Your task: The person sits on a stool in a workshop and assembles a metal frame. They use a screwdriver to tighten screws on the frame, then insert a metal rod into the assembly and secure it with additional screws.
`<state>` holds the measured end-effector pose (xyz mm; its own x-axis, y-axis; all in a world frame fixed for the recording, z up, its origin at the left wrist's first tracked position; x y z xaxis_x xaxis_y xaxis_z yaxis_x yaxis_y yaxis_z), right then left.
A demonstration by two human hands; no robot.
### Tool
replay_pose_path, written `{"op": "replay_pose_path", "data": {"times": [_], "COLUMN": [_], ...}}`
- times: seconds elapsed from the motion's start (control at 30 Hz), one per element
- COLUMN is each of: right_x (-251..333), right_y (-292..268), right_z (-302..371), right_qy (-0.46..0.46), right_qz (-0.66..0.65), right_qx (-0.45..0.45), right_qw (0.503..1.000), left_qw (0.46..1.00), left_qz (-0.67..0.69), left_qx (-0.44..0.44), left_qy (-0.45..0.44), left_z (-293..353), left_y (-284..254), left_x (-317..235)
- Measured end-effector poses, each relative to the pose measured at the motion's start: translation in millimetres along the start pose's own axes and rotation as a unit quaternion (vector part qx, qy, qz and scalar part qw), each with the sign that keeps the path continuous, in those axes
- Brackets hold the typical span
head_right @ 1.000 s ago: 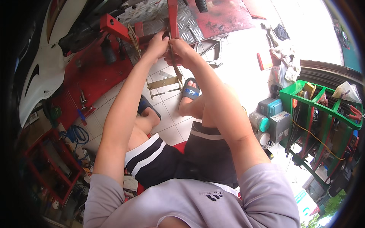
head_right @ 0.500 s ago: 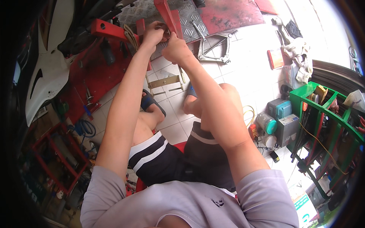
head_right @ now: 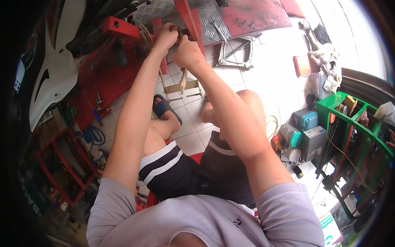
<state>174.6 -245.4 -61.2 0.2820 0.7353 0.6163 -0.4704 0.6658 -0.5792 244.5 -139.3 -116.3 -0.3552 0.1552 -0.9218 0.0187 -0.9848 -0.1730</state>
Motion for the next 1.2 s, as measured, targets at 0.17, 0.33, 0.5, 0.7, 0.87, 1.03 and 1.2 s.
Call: {"op": "replay_pose_path", "data": {"times": [0.17, 0.33, 0.5, 0.7, 0.87, 1.03, 1.2], "right_x": [10, 15, 30, 23, 32, 34, 32], "right_y": [-2, 7, 1, -5, -7, -7, -14], "right_z": [11, 15, 29, 38, 47, 46, 40], "right_qy": [-0.018, -0.043, -0.071, -0.058, -0.053, -0.058, -0.040], "right_qz": [-0.047, 0.011, -0.019, -0.005, -0.021, -0.084, -0.049], "right_qx": [-0.012, -0.064, -0.085, -0.107, -0.095, -0.101, -0.105], "right_qw": [0.999, 0.997, 0.994, 0.993, 0.994, 0.990, 0.992], "left_qw": [1.000, 0.995, 0.996, 0.993, 0.991, 0.993, 0.996], "left_qz": [0.022, -0.054, -0.021, 0.005, 0.001, 0.022, 0.070], "left_qx": [0.000, -0.041, -0.027, -0.037, -0.028, 0.003, 0.012], "left_qy": [0.019, 0.070, 0.085, 0.108, 0.133, 0.114, 0.057], "left_z": [5, 2, 3, 14, 15, 17, 26], "left_y": [-7, -18, -21, -11, -17, -15, -4], "left_x": [-5, -5, -12, -29, -31, -38, -46]}}
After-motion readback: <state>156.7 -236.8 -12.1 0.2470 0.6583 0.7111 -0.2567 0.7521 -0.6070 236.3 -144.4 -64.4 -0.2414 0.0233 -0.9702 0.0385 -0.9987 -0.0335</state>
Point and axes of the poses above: each hand's wrist, its own z-axis away from the middle knuckle, its own y-axis out of the palm, x = y × z, the point moved 4 cm from there along -z, towards the middle knuckle, and after that the axes turned 12 degrees about z, right-handed, at the moved point
